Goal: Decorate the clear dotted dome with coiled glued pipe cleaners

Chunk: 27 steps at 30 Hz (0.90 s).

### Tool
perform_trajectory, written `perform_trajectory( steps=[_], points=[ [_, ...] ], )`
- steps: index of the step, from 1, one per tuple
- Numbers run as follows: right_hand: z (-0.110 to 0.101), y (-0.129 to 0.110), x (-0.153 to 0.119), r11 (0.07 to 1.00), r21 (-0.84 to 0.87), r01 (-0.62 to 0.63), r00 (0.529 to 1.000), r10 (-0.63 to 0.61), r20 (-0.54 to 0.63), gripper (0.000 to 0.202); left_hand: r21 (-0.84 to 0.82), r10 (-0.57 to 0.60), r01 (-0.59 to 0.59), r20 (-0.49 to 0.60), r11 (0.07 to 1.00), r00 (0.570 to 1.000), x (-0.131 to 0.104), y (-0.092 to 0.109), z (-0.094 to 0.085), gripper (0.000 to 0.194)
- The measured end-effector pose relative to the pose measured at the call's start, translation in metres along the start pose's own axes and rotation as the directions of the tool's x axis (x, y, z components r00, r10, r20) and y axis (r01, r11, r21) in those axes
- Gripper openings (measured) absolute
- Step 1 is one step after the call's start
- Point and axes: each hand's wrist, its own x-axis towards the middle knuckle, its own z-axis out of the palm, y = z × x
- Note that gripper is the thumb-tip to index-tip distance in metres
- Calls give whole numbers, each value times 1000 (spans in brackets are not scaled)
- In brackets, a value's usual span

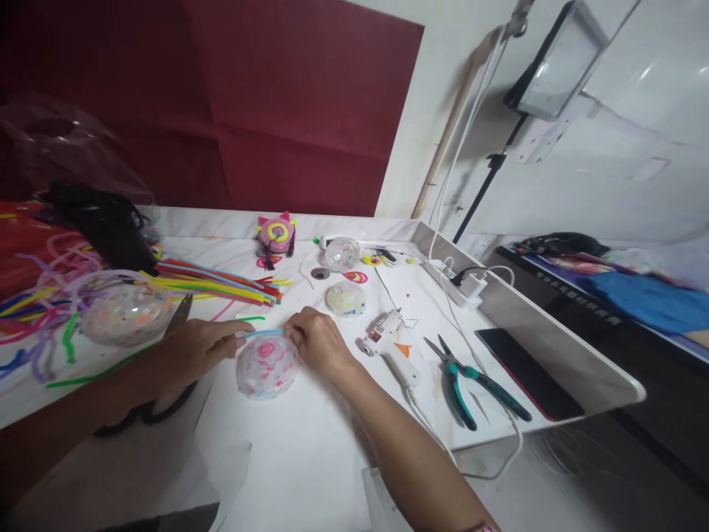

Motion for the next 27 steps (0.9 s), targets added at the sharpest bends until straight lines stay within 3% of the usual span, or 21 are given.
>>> perform_trajectory(
  steps=[4,8,14,21,27],
  points=[
    [2,-2,-2,999,32,29,999,-30,12,17,-29,12,-10,55,1000,998,3,5,3,36],
    [1,-3,-6,996,60,60,998,-61,21,31,-63,19,-14,71,998,997,0,3,9,38],
    [5,-1,-12,991,104,83,996,-80,-31,32,-60,-41,46,76,997,996,-5,7,12,47],
    [9,-2,-13,994,112,19,998,-12,-64,16,-117,-40,40,2,992,999,-9,14,11,49],
    [11,-1,-17,988,133,81,992,-67,-108,25,-148,-42,27,-96,989,994,-13,10,21,42]
  ],
)
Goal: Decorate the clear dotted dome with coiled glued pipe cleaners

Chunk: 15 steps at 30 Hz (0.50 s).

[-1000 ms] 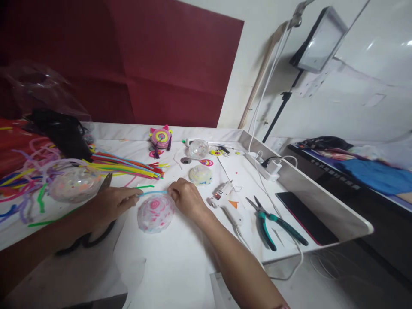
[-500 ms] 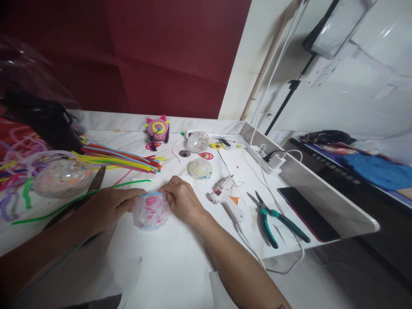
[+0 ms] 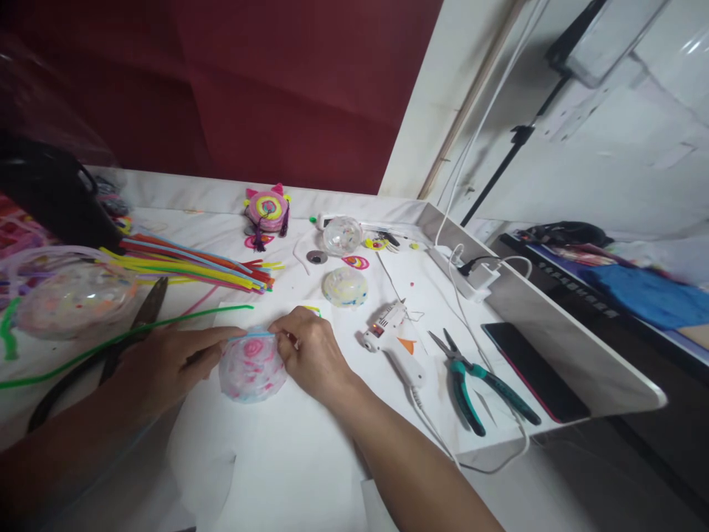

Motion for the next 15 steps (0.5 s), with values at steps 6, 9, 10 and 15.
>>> perform_trajectory(
  steps=[6,9,10,15],
  points=[
    [2,-2,-3,999,25,39,999,-38,-17,26,20,3,-2,-54,1000,999,-3,-4,5,45],
    [2,-4,-4,999,32,44,999,-44,-13,25,14,8,-8,-40,1000,999,-4,-4,4,46],
    [2,-5,-4,999,32,43,999,-43,-12,25,11,11,-11,-41,1000,999,-4,-4,4,46],
    [3,-8,-3,998,9,60,997,-60,-43,23,-3,25,-26,-67,1000,997,-6,-1,4,45]
  ],
)
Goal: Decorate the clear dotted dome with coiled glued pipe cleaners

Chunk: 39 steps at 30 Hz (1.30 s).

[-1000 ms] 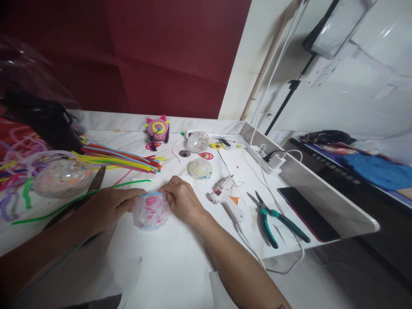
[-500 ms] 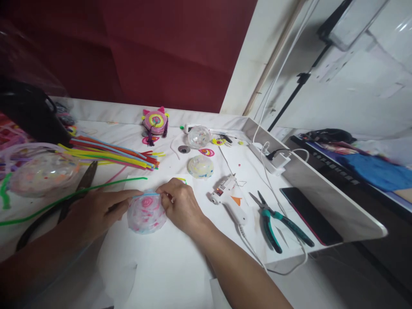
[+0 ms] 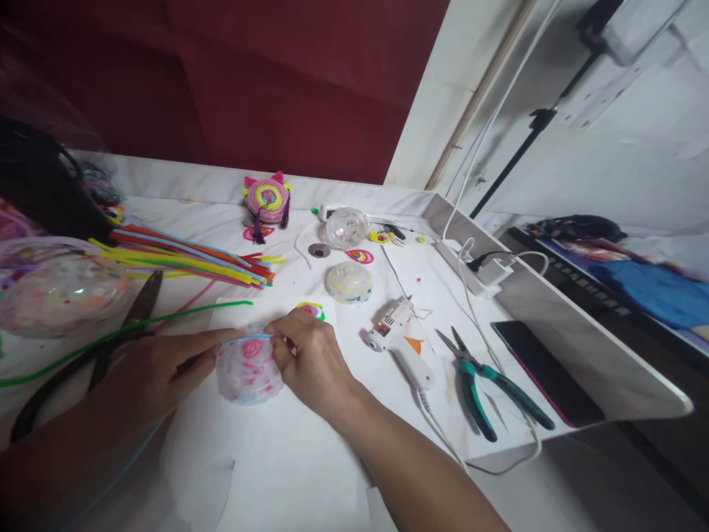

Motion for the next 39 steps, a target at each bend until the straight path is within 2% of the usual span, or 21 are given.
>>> perform_trajectory(
  steps=[5,9,16,27,32,39],
  points=[
    [0,-1,0,1000,-4,1,1000,-1,-16,20,14,-6,7,-41,1000,999,-1,6,0,44],
    [0,-2,-2,1000,18,-18,1000,18,0,21,36,32,-31,-50,999,998,-2,9,1,42],
    [1,-4,-3,999,20,-49,999,49,20,21,24,-2,2,15,1000,1000,-8,7,4,40],
    [1,-8,-4,999,-17,-35,999,35,28,20,60,-5,4,28,998,1000,-8,17,3,41],
    [2,-6,-3,999,-53,3,1000,-4,-20,20,69,18,-19,14,997,1000,-8,16,3,40],
    [3,-3,-2,997,-69,-23,999,22,-24,22,108,17,-18,16,994,1000,-6,9,7,42]
  ],
)
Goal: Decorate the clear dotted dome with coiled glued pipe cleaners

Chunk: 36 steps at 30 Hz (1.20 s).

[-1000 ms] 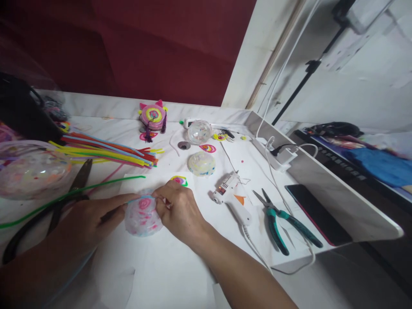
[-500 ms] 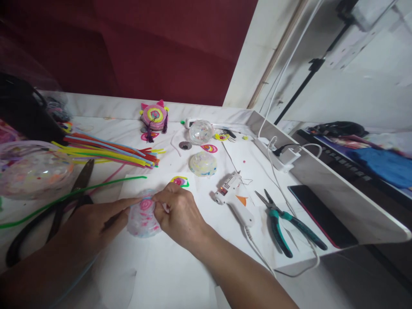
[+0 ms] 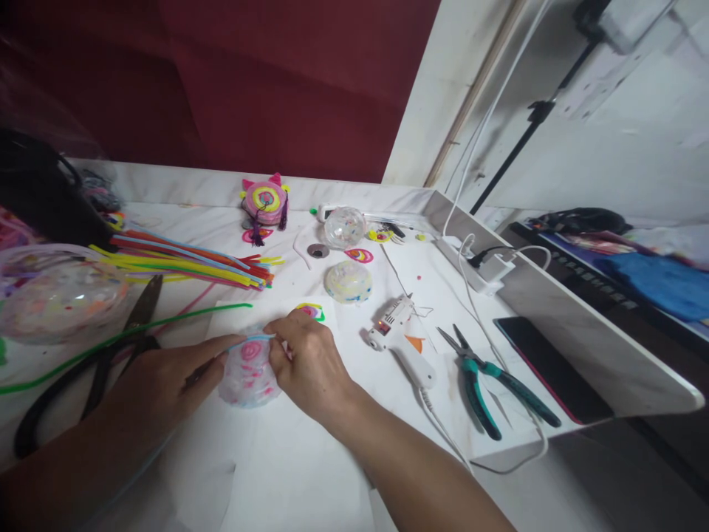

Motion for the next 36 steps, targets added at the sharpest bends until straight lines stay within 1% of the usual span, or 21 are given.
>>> perform_trajectory(
  steps=[5,9,12,18,25,30,33,35,36],
  points=[
    [2,3,0,1000,-13,-4,1000,4,-23,22,50,-2,2,-18,999,1000,1,-5,4,41],
    [3,3,0,1000,-14,-2,999,2,-37,23,77,27,-23,-51,997,998,2,-8,5,39],
    [3,3,1,1000,1,-7,999,7,-33,23,52,54,-50,-84,997,995,2,-8,6,36],
    [2,2,1,1000,10,-7,1000,7,-12,24,-8,37,-38,-79,999,996,5,-6,5,32],
    [4,5,0,1000,10,-22,1000,23,-21,23,0,71,-71,-111,997,991,9,-4,3,32],
    [5,4,3,999,21,-35,999,35,-12,21,14,61,-60,-154,998,986,14,-3,-4,32],
    [-6,-4,2,1000,3,-28,1000,28,-9,20,-6,14,-15,-161,1000,987,15,-5,-9,28],
    [-21,-11,-1,999,-37,-5,1000,5,-8,19,5,-22,23,-177,1000,984,14,-10,-9,26],
    [-33,-13,-3,998,-65,7,1000,-8,-15,18,25,-25,30,-192,999,981,13,-14,-8,25]
  ],
)
